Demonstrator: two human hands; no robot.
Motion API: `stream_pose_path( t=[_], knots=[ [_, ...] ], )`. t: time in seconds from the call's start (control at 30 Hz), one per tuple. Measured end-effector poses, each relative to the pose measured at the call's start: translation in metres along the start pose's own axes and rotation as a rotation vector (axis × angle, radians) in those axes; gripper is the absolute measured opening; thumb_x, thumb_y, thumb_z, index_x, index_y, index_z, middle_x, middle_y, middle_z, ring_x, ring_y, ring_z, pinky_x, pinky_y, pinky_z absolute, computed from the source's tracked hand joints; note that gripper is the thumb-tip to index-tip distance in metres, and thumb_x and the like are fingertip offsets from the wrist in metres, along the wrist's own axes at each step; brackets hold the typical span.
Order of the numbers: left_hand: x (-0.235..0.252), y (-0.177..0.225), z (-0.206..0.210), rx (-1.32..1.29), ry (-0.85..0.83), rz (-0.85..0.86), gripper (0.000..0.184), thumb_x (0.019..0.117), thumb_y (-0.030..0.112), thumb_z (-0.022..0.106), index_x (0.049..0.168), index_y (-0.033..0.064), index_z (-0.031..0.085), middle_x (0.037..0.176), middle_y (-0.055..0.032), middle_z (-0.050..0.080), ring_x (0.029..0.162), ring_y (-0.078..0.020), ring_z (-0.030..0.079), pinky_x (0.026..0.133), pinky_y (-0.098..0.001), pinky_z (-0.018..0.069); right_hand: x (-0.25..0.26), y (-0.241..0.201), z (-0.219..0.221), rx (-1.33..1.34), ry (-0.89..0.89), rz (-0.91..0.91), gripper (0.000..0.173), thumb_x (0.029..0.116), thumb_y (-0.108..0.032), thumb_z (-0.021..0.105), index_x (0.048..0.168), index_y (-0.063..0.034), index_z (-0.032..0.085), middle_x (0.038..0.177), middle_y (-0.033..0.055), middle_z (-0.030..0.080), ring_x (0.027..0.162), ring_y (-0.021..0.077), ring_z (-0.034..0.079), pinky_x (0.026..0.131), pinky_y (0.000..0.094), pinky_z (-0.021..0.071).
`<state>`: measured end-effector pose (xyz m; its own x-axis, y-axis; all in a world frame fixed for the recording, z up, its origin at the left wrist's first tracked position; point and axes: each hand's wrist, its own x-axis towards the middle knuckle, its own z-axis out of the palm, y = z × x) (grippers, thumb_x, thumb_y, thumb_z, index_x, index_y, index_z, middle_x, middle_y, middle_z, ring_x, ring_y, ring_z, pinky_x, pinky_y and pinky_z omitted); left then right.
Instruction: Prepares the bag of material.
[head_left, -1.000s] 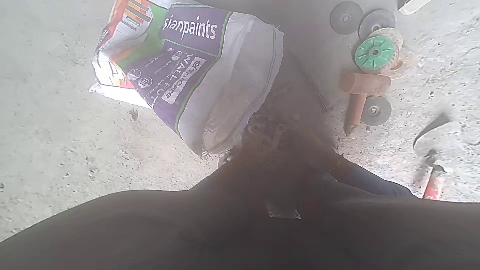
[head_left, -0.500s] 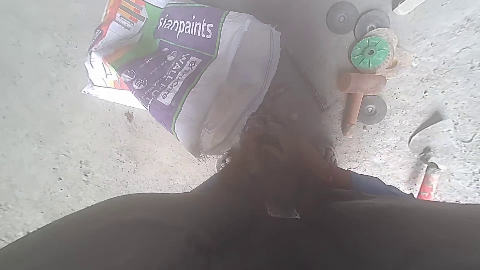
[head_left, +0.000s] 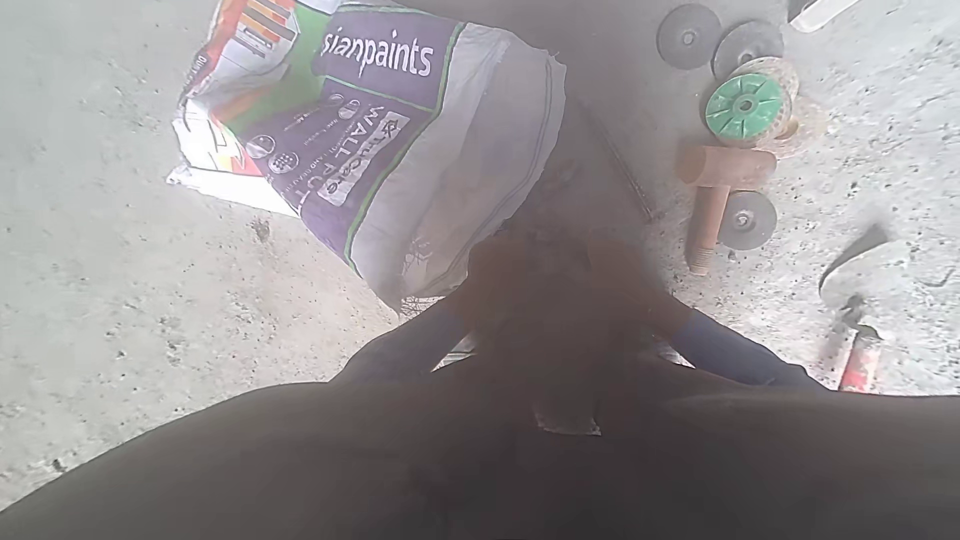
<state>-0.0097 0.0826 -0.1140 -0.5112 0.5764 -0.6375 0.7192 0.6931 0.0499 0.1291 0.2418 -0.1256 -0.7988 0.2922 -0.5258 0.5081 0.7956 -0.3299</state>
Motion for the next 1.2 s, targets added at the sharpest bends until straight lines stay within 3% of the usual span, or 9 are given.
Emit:
stream_pose_path(
  t=[0.17, 0.4, 0.5, 0.73, 0.8, 0.9, 1.0, 1.13, 1.2],
  knots=[
    [-0.017, 0.004, -0.011, 0.037, 0.269, 0.110, 0.019, 0.0944, 0.014, 0.065, 0.110, 0.0053, 0.070, 0.096, -0.0151, 0.072, 0.080, -0.0348, 0.071, 0.061, -0.0504, 0.0560, -0.009, 0.045, -0.026, -0.113, 0.314, -0.155, 0.023, 0.0960, -0.019, 0.063, 0.107, 0.0005, 0.063, 0.096, 0.0205, 0.065, 0.073, 0.0382, 0.069, 0.054, 0.0530, 0.0534],
    [-0.049, 0.024, -0.007, 0.017, 0.480, 0.296, 0.024, 0.0863, 0.021, 0.075, 0.102, 0.0033, 0.071, 0.099, -0.0168, 0.069, 0.080, -0.0341, 0.070, 0.057, -0.0473, 0.0557, -0.015, 0.072, -0.024, -0.099, 0.482, -0.145, 0.045, 0.0996, -0.040, 0.064, 0.123, -0.0018, 0.064, 0.116, 0.0215, 0.066, 0.102, 0.0411, 0.067, 0.082, 0.0560, 0.0543],
    [-0.049, 0.013, -0.044, -0.349, 0.086, 0.079, 0.035, 0.0932, 0.027, 0.072, 0.118, 0.0032, 0.066, 0.112, -0.0164, 0.065, 0.097, -0.0330, 0.067, 0.080, -0.0521, 0.0554, -0.017, 0.065, -0.028, -0.073, 0.524, -0.111, 0.043, 0.1002, -0.039, 0.063, 0.120, -0.0005, 0.064, 0.116, 0.0213, 0.066, 0.107, 0.0410, 0.066, 0.081, 0.0556, 0.0554],
    [-0.029, -0.040, -0.030, -1.812, -0.132, -0.103, 0.015, 0.0982, 0.013, 0.044, 0.084, 0.0138, 0.050, 0.057, 0.0044, 0.039, 0.044, -0.0062, 0.038, 0.042, -0.0203, 0.0361, -0.016, 0.061, -0.026, -0.022, 0.448, -0.099, 0.041, 0.1012, -0.040, 0.063, 0.121, -0.0039, 0.067, 0.113, 0.0172, 0.068, 0.103, 0.0365, 0.069, 0.075, 0.0536, 0.0576],
    [-0.028, -0.050, -0.052, -1.970, 0.135, -0.259, 0.028, 0.1026, 0.021, 0.036, 0.076, 0.0192, 0.045, 0.054, 0.0073, 0.038, 0.044, -0.0053, 0.037, 0.044, -0.0207, 0.0364, -0.017, 0.063, -0.028, -0.007, 0.466, -0.093, 0.039, 0.1011, -0.038, 0.062, 0.118, -0.0036, 0.067, 0.111, 0.0180, 0.067, 0.100, 0.0374, 0.069, 0.073, 0.0543, 0.0570],
    [-0.026, -0.094, -0.067, -1.794, 0.806, -0.166, 0.020, 0.1097, 0.010, 0.038, 0.115, 0.0060, 0.057, 0.095, -0.0003, 0.063, 0.086, -0.0065, 0.063, 0.082, -0.0253, 0.0557, -0.019, 0.065, -0.032, 0.004, 0.489, -0.105, 0.039, 0.1019, -0.037, 0.060, 0.118, -0.0027, 0.067, 0.112, 0.0194, 0.067, 0.101, 0.0389, 0.069, 0.075, 0.0554, 0.0565],
    [-0.018, -0.133, -0.076, -1.108, 0.910, -0.288, 0.048, 0.1129, 0.025, 0.037, 0.150, -0.0047, 0.041, 0.151, -0.0154, 0.050, 0.141, -0.0165, 0.045, 0.120, -0.0333, 0.0318, -0.014, 0.067, -0.027, -0.039, 0.483, -0.257, 0.027, 0.1013, -0.014, 0.057, 0.123, -0.0029, 0.067, 0.118, 0.0208, 0.069, 0.107, 0.0404, 0.068, 0.084, 0.0563, 0.0557],
    [-0.040, -0.066, -0.100, -0.537, 0.729, -0.404, 0.064, 0.1118, 0.045, 0.030, 0.150, -0.0033, 0.044, 0.148, -0.0311, 0.050, 0.141, -0.0380, 0.048, 0.115, -0.0552, 0.0366, 0.000, 0.056, -0.012, -0.099, 0.412, -0.499, 0.030, 0.1003, -0.007, 0.058, 0.128, -0.0092, 0.069, 0.117, 0.0175, 0.068, 0.105, 0.0377, 0.067, 0.084, 0.0521, 0.0561],
    [-0.038, -0.043, -0.071, -0.570, 0.747, -0.195, 0.063, 0.1075, 0.039, 0.049, 0.154, -0.0014, 0.038, 0.149, -0.0284, 0.049, 0.141, -0.0352, 0.048, 0.116, -0.0517, 0.0402, 0.011, 0.051, -0.007, -0.133, 0.342, -0.446, 0.027, 0.1031, -0.018, 0.056, 0.126, -0.0075, 0.067, 0.116, 0.0169, 0.069, 0.104, 0.0366, 0.068, 0.087, 0.0511, 0.0556]
  ],
)
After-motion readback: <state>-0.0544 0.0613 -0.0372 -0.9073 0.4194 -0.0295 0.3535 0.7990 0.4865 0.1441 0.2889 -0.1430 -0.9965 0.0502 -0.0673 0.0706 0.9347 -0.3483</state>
